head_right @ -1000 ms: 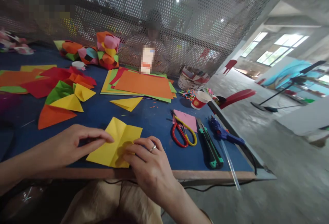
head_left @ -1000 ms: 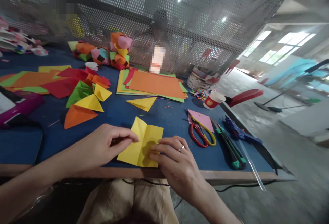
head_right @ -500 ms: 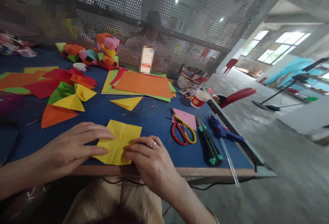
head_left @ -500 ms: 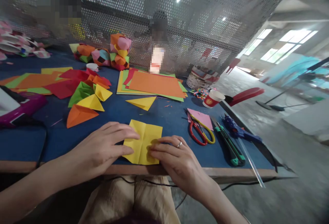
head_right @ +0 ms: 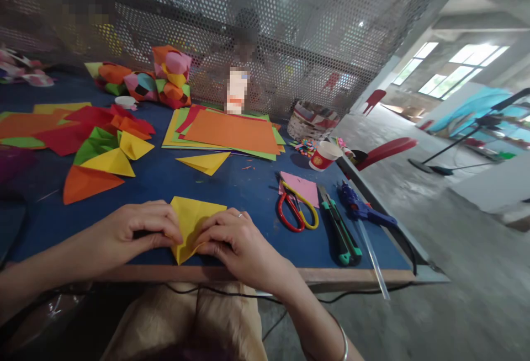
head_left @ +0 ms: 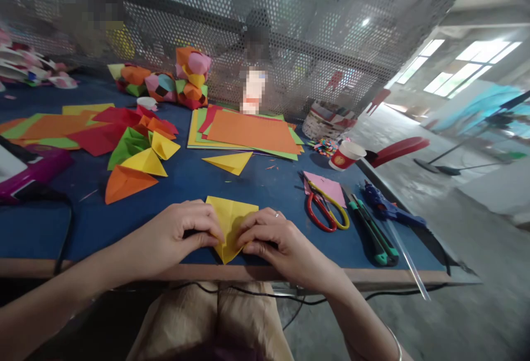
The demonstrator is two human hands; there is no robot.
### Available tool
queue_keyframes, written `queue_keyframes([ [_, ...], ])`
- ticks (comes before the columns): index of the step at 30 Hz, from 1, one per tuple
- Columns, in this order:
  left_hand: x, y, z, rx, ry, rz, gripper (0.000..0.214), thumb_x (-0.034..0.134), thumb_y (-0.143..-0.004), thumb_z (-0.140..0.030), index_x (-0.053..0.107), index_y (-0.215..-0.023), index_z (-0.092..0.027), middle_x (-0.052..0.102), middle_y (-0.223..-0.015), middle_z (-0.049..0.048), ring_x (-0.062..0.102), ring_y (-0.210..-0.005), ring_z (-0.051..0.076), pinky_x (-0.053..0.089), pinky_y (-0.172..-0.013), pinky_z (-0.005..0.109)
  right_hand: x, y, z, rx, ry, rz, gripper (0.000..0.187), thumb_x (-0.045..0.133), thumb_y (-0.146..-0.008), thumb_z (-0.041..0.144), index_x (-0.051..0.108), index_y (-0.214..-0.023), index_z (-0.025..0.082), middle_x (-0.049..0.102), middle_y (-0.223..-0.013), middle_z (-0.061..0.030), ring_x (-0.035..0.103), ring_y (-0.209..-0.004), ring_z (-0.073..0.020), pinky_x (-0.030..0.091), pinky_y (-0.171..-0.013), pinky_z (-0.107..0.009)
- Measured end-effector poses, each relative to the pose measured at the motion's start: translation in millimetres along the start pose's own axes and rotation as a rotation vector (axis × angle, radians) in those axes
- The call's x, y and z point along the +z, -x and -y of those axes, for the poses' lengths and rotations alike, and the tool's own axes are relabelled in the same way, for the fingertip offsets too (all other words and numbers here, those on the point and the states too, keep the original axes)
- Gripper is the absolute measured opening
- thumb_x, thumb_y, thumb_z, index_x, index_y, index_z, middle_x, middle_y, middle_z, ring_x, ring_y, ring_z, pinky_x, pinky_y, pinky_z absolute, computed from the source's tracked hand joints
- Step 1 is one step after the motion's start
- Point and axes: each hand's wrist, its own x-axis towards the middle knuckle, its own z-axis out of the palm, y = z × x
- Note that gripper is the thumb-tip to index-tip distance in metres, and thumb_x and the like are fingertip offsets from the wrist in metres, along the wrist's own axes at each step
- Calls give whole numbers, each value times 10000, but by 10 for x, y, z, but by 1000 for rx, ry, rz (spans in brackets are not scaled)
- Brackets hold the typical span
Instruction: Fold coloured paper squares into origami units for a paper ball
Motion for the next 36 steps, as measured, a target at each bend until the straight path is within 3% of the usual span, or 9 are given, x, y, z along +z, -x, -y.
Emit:
queue_keyframes([
  [4, 64, -9, -20, -17, -33, -80, 175, 598, -975, -338, 750, -908, -284, 765, -864, -55, 675, -823, 138, 493, -888, 280, 56, -27, 56, 117, 44, 3, 116, 645, -1013, 275, 710, -928, 232, 719, -1013, 17, 616, -1013, -169, 415, -943, -353],
  [8, 78, -9, -13, 2, -55, -131, 182, 592, -979, -311, 724, -859, -270, 758, -835, -70, 666, -788, 124, 481, -769, 246, 141, -64, 100, 187, 46, -109, 136, 725, -961, 248, 646, -856, 214, 706, -945, 35, 586, -937, -165, 400, -852, -331],
  [13, 71, -37, -1, 47, -103, -220, 193, 561, -995, -252, 694, -855, -247, 735, -849, -54, 653, -820, 128, 443, -816, 270, 126, -90, 48, 28, 112, -306, 136, 643, -983, 101, 687, -942, 223, 747, -965, 7, 605, -966, -185, 426, -885, -352],
  [16, 69, -15, 23, 96, -100, -184, 189, 548, -986, -186, 689, -880, -253, 738, -896, -65, 661, -879, 116, 427, -850, 257, 48, -48, -2, -104, 197, -200, 220, 576, -990, 45, 715, -1027, 212, 759, -1094, -25, 587, -1098, -220, 430, -973, -394],
  [21, 58, 38, 104, 110, -35, -68, 246, 561, -979, -148, 731, -964, -324, 709, -995, -82, 649, -953, 93, 414, -860, 218, -55, -41, -94, -135, 207, 19, 320, 503, -1020, 45, 744, -1138, 220, 714, -1110, -59, 587, -1098, -209, 474, -954, -376],
  [29, 24, 6, 76, 95, -37, -81, 268, 491, -993, -177, 705, -858, -268, 718, -910, -60, 658, -891, 103, 451, -822, 214, -160, -195, -201, -205, 81, 60, 121, 722, -928, 98, 784, -880, 191, 722, -980, -30, 658, -949, -154, 479, -961, -346],
  [36, 15, -35, 22, 54, -77, -124, 249, 502, -990, -214, 706, -855, -261, 747, -871, -68, 689, -841, 100, 483, -788, 213, -181, -186, -182, -145, -4, 89, 142, 781, -880, 110, 786, -992, 197, 743, -1034, -48, 670, -1003, -179, 485, -942, -336],
])
